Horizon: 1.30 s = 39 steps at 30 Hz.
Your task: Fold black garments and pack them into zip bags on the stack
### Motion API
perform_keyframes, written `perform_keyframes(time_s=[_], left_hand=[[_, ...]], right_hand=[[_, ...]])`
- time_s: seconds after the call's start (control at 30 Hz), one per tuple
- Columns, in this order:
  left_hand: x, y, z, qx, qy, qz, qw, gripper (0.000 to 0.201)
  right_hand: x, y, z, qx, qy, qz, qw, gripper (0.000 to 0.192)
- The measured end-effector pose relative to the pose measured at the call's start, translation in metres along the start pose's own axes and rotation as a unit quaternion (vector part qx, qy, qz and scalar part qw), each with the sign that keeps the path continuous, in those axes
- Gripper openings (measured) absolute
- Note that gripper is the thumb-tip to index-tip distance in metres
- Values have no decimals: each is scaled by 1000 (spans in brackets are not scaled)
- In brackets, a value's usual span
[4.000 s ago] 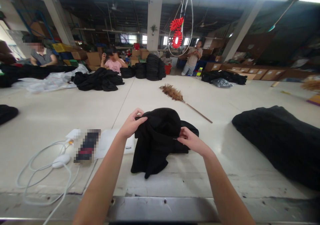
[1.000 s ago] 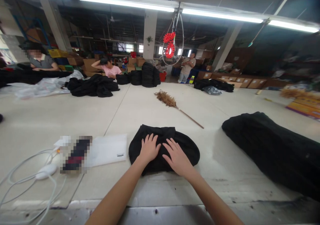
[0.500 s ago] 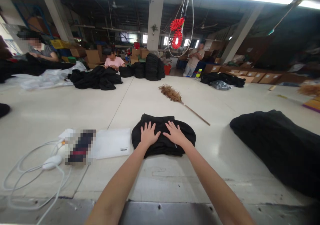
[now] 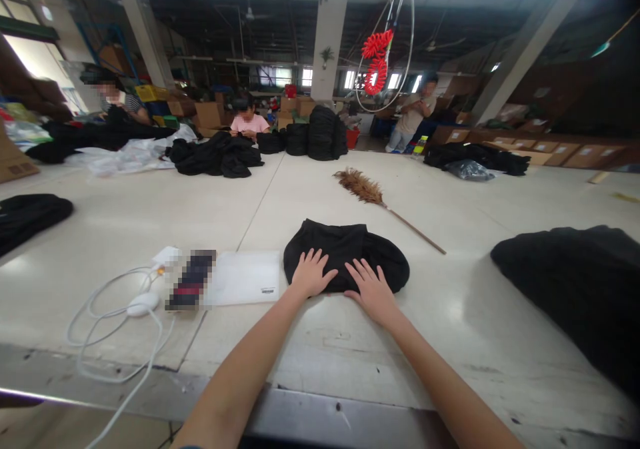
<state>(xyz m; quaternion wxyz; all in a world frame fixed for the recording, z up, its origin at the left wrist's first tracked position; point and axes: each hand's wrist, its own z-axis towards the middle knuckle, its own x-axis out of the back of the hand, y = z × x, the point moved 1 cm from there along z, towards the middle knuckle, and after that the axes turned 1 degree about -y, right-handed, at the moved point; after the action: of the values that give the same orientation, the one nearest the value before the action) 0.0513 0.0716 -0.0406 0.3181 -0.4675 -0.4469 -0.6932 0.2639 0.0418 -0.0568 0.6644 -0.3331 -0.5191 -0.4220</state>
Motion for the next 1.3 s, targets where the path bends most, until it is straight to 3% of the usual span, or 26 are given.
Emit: perform_keyframes(time_s=[0.1,0.23,0.33,0.43,0.5,0.63,0.73,0.97,1.13,1.2,1.3], left_hand=[[12,0,-8,-38,35,-42,998,52],[37,-23,-56,-106,91,-79,987,42],[50,-63,-100,-29,93,-28,995,43],[51,-100,-133,107,38,63,992,55],[47,-113,-143,156,-6,100,983,63],[42,-113,-138,161,-55,111,979,66],[43,-108,-132,160,-48,105,980,69],[51,-115,-139,149,89,52,983,43],[65,-137,-139,156,215,-45,963,35],[68,-145,-140,174,224,-94,954,39],[66,-154,-143,198,182,-137,953,50]], right_hand=[[1,-4,2,-12,20,-9,1000,68],[6,-16,-18,-26,69,-8,997,62],[12,-33,-31,5,90,10,996,52],[15,-61,-30,82,85,33,992,44],[15,-81,-23,129,70,49,988,42],[18,-115,0,167,35,69,983,42],[19,-140,21,192,21,87,977,38],[-12,-198,55,261,25,92,961,37],[-14,-202,55,299,69,71,949,20],[-3,-196,46,302,100,80,945,20],[16,-180,16,327,140,98,929,23]])
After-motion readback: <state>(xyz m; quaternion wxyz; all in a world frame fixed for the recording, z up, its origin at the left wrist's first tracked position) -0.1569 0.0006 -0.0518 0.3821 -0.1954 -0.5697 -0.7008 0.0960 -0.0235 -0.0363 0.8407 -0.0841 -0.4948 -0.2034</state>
